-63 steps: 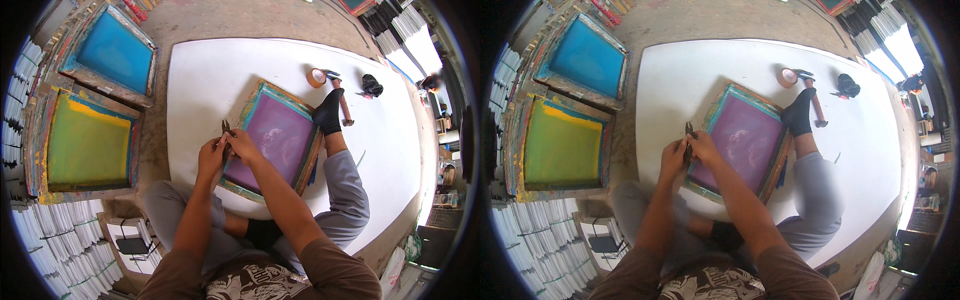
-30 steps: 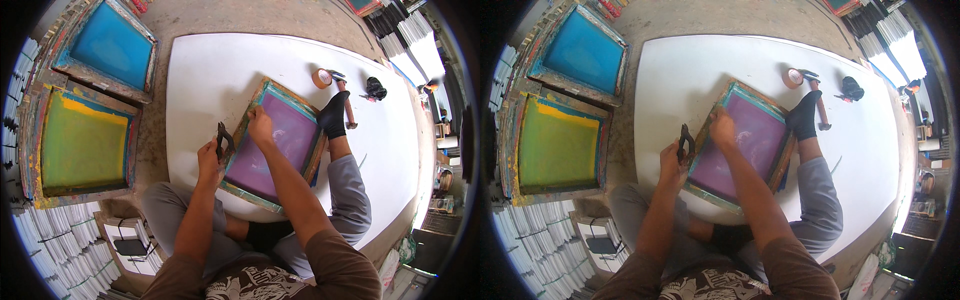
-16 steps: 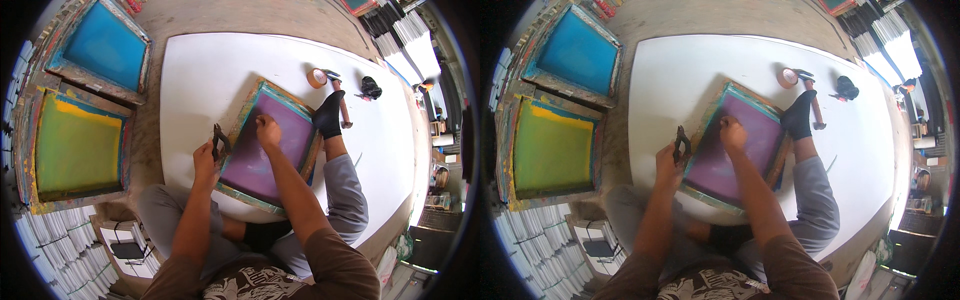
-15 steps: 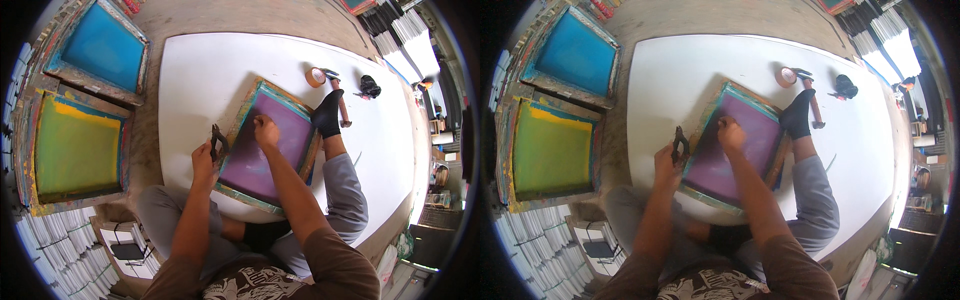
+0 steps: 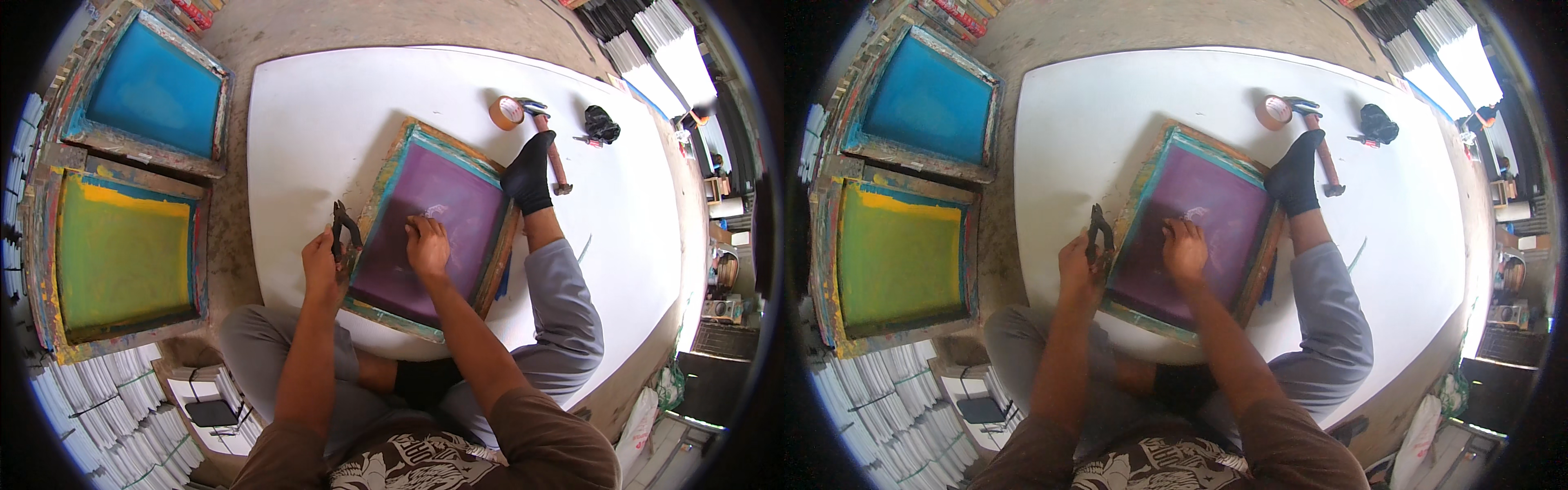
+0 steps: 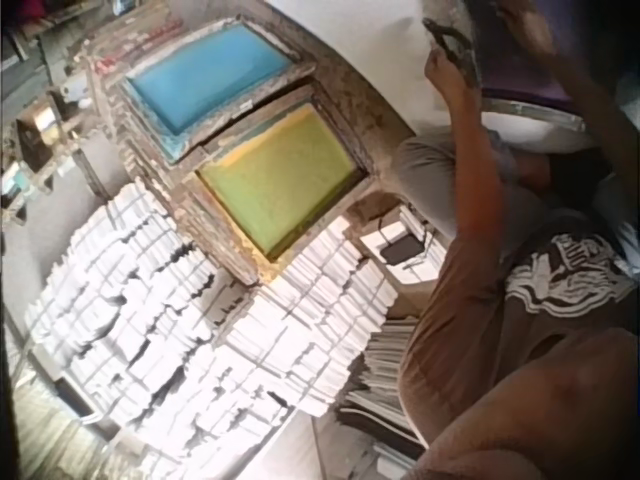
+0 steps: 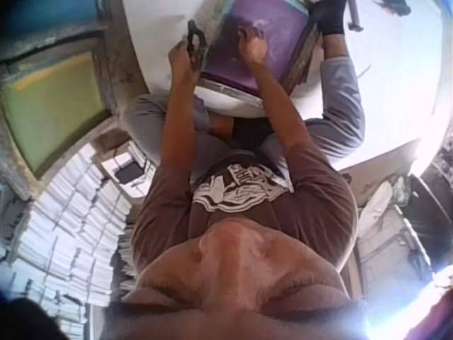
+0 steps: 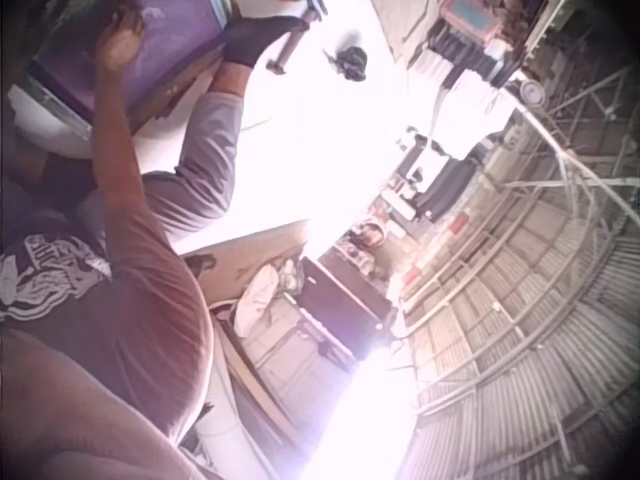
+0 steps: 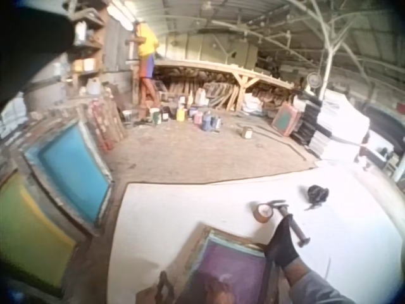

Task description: The person sits on the floor and uses a small tool to scrape the edges of a purple screen printing frame. They then use pliers to pull out staples from the frame's edge. The person works on the frame's perimeter, removing old staples and cleaning the surface.

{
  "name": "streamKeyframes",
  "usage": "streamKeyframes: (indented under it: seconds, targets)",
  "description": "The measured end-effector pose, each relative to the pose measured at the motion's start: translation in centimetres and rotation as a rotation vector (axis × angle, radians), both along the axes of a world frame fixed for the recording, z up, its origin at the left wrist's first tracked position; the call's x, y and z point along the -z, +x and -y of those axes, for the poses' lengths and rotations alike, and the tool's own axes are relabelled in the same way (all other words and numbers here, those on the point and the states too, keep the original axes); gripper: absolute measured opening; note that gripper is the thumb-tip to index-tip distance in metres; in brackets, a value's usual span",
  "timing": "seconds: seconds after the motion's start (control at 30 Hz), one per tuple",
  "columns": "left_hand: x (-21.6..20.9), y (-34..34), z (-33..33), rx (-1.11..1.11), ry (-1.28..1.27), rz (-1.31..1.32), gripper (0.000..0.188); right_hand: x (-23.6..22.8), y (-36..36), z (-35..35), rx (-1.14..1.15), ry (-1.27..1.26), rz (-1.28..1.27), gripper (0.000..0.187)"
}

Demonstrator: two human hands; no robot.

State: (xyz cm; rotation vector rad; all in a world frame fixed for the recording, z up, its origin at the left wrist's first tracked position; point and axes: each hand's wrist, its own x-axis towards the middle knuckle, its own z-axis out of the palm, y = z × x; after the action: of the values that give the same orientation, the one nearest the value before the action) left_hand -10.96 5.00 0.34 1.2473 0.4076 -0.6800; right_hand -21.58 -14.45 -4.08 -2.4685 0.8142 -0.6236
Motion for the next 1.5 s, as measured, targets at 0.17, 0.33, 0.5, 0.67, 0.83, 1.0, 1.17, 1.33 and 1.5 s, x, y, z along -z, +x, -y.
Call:
streamKeyframes:
  seconds: [0.17,0.33,0.5,0.67,0.83,1.0,1.17,1.33,1.5]
  targets:
    - [0.0,0.3,0.1,0.023,0.028,0.012,0.027,-0.4,0.2,-1.4,-0.078,0.009,-0.002,0.018]
    - [-0.2,0.1,0.0,0.040,0.019,0.010,0.032,-0.3,1.3,-2.7,-0.072,-0.001,-0.041,0.018]
    - [0.1,0.1,0.1,0.034,0.012,0.031,0.029,-0.7,2.3,-2.8,-0.058,0.025,-0.125,0.012]
    - [1.3,0.2,-0.3,-0.037,-0.127,-0.017,0.034,-1.6,3.6,-2.3,-0.066,0.137,-0.057,0.013]
    - [-1.6,-0.2,0.6,-0.146,-0.113,-0.083,0.034,-4.4,8.4,-2.4,-0.116,0.069,0.007,0.012]
    - [-0.8,0.3,-0.3,-0.050,-0.152,-0.130,0.036,-4.7,11.1,-2.1,-0.199,-0.119,-0.066,0.008]
    - [-1.1,-0.1,0.5,-0.146,-0.162,-0.129,0.035,-4.1,9.1,-1.1,-0.123,0.050,0.037,0.010]
    - [-0.3,0.1,0.6,-0.113,-0.157,-0.110,0.035,-0.8,3.5,-1.4,-0.077,-0.038,0.041,0.012]
    - [0.1,0.1,0.4,-0.080,-0.127,-0.070,0.032,0.3,2.9,-3.9,-0.060,-0.136,-0.015,0.016]
